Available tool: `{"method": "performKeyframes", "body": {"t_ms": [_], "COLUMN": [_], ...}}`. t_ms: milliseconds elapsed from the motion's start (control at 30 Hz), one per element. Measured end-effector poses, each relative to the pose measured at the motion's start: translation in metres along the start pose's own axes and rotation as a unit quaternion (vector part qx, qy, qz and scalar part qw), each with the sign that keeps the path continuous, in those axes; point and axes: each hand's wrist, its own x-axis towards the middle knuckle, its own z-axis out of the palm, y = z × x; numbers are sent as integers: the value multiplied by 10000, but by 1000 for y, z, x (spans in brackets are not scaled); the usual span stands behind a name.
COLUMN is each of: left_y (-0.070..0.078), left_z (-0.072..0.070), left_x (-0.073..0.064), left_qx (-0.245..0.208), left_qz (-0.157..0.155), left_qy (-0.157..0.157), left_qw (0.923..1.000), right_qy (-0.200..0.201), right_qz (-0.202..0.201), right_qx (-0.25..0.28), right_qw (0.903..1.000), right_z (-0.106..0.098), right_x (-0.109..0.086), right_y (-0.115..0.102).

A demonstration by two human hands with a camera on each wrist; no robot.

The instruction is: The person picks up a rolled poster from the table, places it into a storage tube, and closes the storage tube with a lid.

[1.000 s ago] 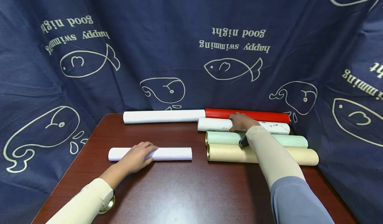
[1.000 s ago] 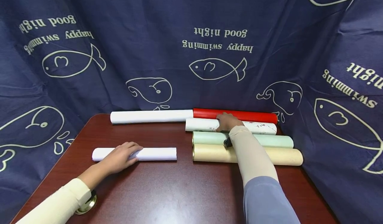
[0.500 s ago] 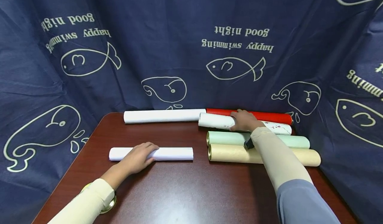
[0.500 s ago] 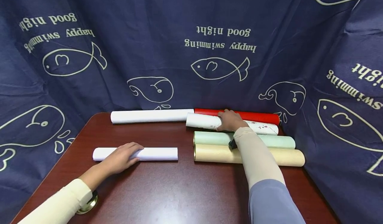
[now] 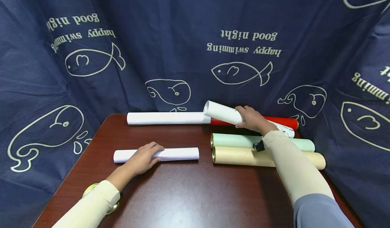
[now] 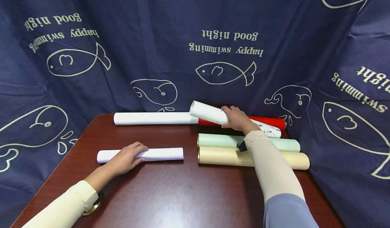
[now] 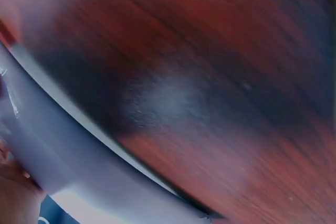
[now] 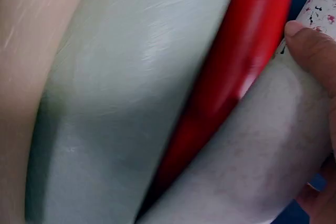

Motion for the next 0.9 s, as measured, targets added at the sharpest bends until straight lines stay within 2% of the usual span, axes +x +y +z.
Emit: {"method": "performKeyframes", "body": {"t_ms": [200,333,433,700,900], "left_y": [5,8,10,17,28], "left_z": [-5,-9,-15,-45,-57], "left_x": [-6,-12,-16,-12,-24], "left_qx": [-107,-116,-148,-170,-244], "left_qz": [-79,-6,64,414,520], "left_qy": [46,-61,-51,346,671], "left_qw": [9999,9999,9999,9984,9961], "right_qy": [750,1225,1562,2010,2196], "right_qz": [-305,-587,-876,-1187,-1200], "right_qx": [8,-166,-316,-261,-40], "right_qw": [9967,9906,9833,9720,9682], "right_z": [-25,-37,-38,-22,8], "right_x": [-30,-64,-92,-155,-192], "right_y": [-16,-27,-36,-61,-72]}}
